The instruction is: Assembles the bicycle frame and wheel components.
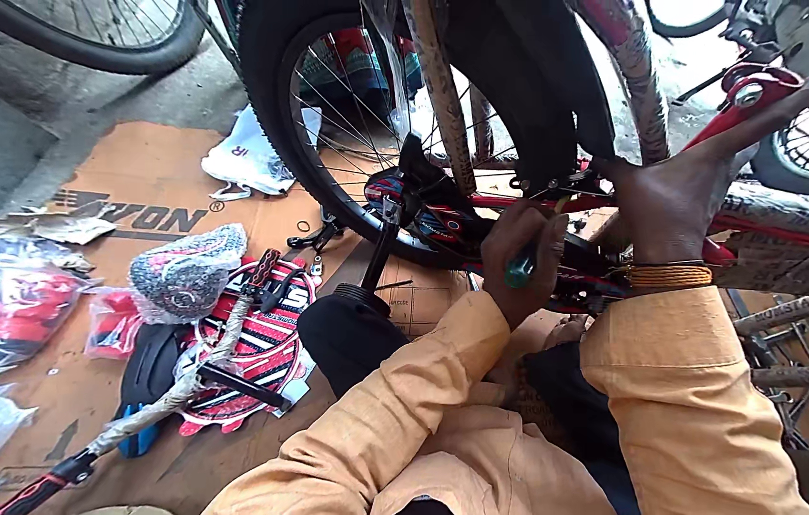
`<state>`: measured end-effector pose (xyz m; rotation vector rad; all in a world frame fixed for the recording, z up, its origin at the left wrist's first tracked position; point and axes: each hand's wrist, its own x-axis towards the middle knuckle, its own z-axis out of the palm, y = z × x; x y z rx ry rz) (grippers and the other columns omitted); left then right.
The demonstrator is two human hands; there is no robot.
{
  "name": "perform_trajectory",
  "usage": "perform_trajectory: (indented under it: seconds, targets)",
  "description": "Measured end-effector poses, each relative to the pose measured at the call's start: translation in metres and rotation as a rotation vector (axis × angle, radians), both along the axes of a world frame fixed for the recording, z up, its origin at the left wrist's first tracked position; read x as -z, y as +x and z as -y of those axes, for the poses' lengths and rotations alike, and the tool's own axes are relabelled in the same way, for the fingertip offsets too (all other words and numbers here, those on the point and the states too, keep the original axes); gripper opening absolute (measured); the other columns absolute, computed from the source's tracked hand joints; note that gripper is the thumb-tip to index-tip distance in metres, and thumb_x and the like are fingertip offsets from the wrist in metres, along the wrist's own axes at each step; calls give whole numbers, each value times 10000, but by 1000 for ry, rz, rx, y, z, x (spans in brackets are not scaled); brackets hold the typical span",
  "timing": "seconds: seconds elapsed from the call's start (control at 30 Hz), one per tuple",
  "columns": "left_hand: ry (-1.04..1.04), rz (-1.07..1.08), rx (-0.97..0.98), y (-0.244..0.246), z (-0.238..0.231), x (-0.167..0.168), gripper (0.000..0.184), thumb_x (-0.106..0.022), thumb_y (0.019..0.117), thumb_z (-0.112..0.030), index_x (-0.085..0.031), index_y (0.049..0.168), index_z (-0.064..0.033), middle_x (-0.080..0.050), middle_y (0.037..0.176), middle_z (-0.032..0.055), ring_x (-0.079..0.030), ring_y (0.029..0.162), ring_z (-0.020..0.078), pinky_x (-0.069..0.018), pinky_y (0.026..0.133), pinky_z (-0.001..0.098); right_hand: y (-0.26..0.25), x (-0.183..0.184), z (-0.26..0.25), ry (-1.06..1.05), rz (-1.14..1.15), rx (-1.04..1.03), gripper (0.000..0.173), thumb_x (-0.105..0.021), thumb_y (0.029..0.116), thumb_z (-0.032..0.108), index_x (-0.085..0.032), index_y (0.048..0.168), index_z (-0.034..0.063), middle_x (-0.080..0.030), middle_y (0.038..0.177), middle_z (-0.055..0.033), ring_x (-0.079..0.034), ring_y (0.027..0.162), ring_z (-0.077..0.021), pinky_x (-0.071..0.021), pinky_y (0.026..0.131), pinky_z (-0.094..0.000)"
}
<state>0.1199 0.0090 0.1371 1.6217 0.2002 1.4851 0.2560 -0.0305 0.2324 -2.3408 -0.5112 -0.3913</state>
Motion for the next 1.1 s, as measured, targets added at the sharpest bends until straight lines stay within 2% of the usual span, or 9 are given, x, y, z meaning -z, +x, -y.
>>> perform_trajectory:
  seconds: [0.13,0.3,0.5,0.57,0.63,0.83,0.97,1.03,1.1]
  targets:
    - [-81,47,28,-1,-11,2,268,-506,1030,-118,-655,867,34,-637,841,101,-602,725,121,-538,644,269,2,3,-1,8,21,4,1550,-924,522,537,44,1624,32,-488,1451,-259,-571,1274,-352,-494,1027,-478]
    - [-155,53,74,-1,-22,-2,254,-478,1045,-93,-645,899,31,-666,826,95,-572,620,95,-498,535,255,4,3,0,13,20,-16,1561,-928,511,549,37,1624,34,-418,1520,-261,-524,1340,-342,-461,1081,-455]
    - [-137,16,81,-1,-19,1,277,-482,1050,-138,-656,923,36,-656,851,99,-595,712,122,-522,645,285,15,-9,24,20,-48,-179,1409,-918,632,387,24,1639,102,-576,1377,-220,-637,1181,-352,-535,945,-549]
    - [-120,-23,88,-2,-18,2,313,-444,1069,-169,-656,943,23,-651,854,74,-584,688,98,-515,610,266,24,-9,36,11,-49,-265,1307,-899,654,414,-87,1625,88,-642,1258,-214,-670,1095,-352,-550,891,-577]
    - [-101,-37,112,-1,-19,2,329,-412,1083,-188,-659,967,-4,-628,845,28,-570,683,68,-506,598,243,38,-7,46,9,-47,-359,1083,-879,697,439,-319,1530,36,-663,1224,-193,-672,1106,-323,-550,928,-566]
    - [71,-127,130,9,-36,8,394,-345,1089,-207,-684,1045,-12,-650,1149,114,-613,1091,186,-524,955,341,59,-5,59,-109,-157,-459,838,-805,818,461,-402,1461,106,-694,1111,-137,-702,1014,-304,-567,866,-575]
    - [116,-99,-39,17,-38,13,421,-342,1093,-240,-686,935,-57,-654,1040,79,-614,1053,179,-515,962,350,57,4,63,-46,-55,-482,741,-796,831,463,-484,1388,86,-704,1042,-131,-704,970,-302,-563,850,-572]
    - [152,-109,-160,13,-42,16,338,-398,1055,-236,-653,1088,-17,-610,1201,138,-547,1193,242,-451,1049,391,55,8,66,-39,-16,-470,721,-786,839,488,-510,1368,83,-704,1035,-128,-697,980,-304,-552,874,-568]
    - [144,-181,-194,6,-45,19,451,-418,1050,-298,-533,1313,49,-526,1346,202,-497,1273,263,-435,1078,383,53,12,66,-40,-3,-457,705,-779,844,486,-515,1361,85,-703,1030,-124,-694,973,-304,-549,870,-565]
